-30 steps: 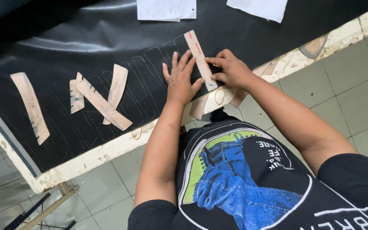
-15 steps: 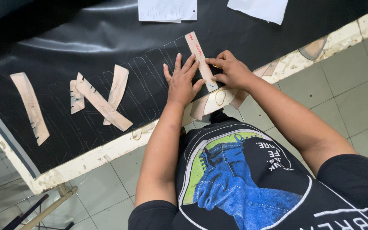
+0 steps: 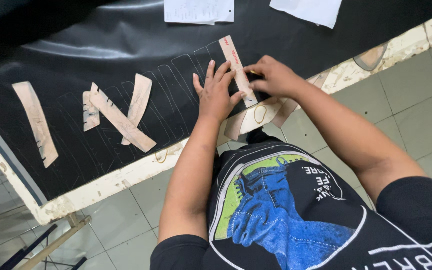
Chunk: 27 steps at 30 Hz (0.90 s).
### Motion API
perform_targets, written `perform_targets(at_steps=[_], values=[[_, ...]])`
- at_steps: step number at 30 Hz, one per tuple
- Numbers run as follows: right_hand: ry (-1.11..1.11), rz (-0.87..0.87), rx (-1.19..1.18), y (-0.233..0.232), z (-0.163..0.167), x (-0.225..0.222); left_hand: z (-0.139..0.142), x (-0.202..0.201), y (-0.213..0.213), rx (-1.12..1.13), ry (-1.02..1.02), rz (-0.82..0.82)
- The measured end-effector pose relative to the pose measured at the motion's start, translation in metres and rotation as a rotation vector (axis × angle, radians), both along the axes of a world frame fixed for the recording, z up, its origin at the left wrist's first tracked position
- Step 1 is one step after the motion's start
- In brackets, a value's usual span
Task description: The person uses a pencil and a wooden ruler to draw straight lines on a large black sheet laid on a table. They repeatedly position the ruler, draw lines, and adjust the ruler to create a series of parallel and curved lines. The person also briefly handles a small white paper with writing on it.
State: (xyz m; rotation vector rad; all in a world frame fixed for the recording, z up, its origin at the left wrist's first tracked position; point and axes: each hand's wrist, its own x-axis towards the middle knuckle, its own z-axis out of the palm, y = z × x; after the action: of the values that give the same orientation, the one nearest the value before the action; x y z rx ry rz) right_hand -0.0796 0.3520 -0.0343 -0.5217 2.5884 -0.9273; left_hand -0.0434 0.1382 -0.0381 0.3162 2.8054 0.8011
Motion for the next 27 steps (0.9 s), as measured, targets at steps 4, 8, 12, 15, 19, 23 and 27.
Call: perform_targets(at_steps=[4, 8, 12, 15, 19, 23, 27], values=[[0.195, -0.08, -0.147, -0.008, 0.009, -0.025, 0.011, -0.009, 0.007, -0.115, -0.07, -0.023], [0.277, -0.181, -0.173, -0.025, 0.025, -0.048, 0.02, -0.016, 0.014, -0.236, -0.117, -0.06], [0.121, -0.216, -0.328, -0.04, 0.036, -0.067, 0.027, -0.024, 0.018, -0.275, -0.187, -0.089], [0.055, -0.211, -0.365, -0.048, 0.035, -0.078, 0.031, -0.029, 0.019, -0.285, -0.205, -0.093], [-0.025, -0.241, -0.446, -0.052, 0.029, -0.08, 0.036, -0.031, 0.02, -0.295, -0.237, -0.092], [-0.005, -0.235, -0.395, -0.054, 0.027, -0.079, 0.039, -0.032, 0.021, -0.283, -0.254, -0.083], [0.042, -0.202, -0.344, -0.054, 0.028, -0.078, 0.042, -0.033, 0.02, -0.3, -0.249, -0.094]])
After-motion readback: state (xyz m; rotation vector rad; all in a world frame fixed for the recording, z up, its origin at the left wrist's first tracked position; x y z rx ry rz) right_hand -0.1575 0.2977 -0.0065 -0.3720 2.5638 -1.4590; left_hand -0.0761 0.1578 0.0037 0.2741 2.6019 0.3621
